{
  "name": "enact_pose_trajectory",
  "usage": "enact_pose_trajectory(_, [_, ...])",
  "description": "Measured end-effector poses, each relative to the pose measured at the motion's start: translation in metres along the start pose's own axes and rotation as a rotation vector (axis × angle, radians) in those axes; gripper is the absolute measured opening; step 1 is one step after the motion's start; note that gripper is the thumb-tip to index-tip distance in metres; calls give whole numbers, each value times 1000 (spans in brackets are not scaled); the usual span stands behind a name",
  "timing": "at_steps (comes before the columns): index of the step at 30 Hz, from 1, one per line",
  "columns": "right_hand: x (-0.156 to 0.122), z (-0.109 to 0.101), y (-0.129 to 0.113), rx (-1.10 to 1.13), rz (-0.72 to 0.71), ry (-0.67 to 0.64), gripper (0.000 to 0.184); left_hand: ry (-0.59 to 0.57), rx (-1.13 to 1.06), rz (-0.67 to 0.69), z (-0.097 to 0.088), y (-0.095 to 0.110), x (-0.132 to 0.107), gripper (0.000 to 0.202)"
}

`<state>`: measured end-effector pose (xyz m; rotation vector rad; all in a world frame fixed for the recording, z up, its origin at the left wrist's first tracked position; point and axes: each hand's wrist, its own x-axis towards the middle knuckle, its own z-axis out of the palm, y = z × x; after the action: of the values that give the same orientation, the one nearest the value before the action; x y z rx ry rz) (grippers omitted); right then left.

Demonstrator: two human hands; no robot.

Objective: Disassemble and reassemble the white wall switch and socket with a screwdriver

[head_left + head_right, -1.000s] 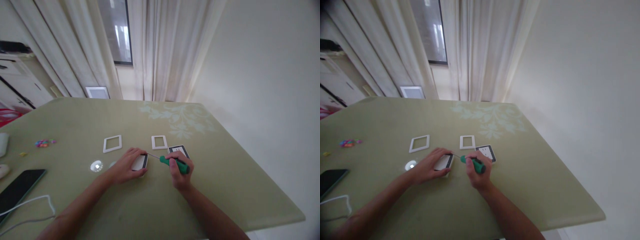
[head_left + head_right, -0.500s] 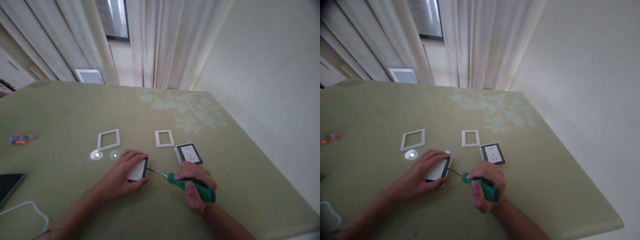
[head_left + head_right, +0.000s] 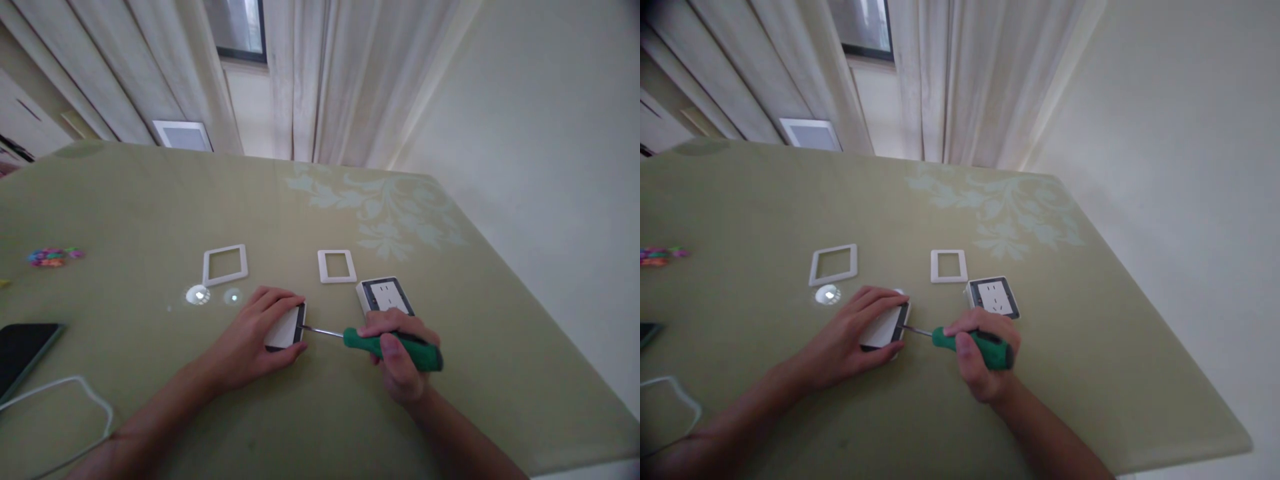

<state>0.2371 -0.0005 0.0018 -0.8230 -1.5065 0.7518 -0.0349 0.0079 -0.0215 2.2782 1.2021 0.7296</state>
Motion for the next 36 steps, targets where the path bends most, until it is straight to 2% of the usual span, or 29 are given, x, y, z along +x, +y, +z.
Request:
enact_pose_trajectory(5, [-8,8,1,65,102,92,27,16,7,14,2,1,-1,58])
enact_pose_trajectory(7, [-14,13,3,100,94,116,31,16,7,16,1,-1,0,57])
enact_pose_trajectory(11, [-30,23,12,142,74,69,28,35,33,-3,-7,-12,4,54])
enact_pose_trajectory(16, [-42,29,21,223,212,17,24,75,58,-4,-17,-28,6,50])
enact_pose_trajectory(27, [-20,39,23,429,614,130,40,99,77,-23,-23,-41,4,49])
enact_pose_trajectory(32, [-15,39,22,439,682,121,43,102,81,-44,-26,-42,3,49])
enact_pose_trajectory(36, [-14,37,23,391,650,89,44,85,92,-36,-27,-42,5,49])
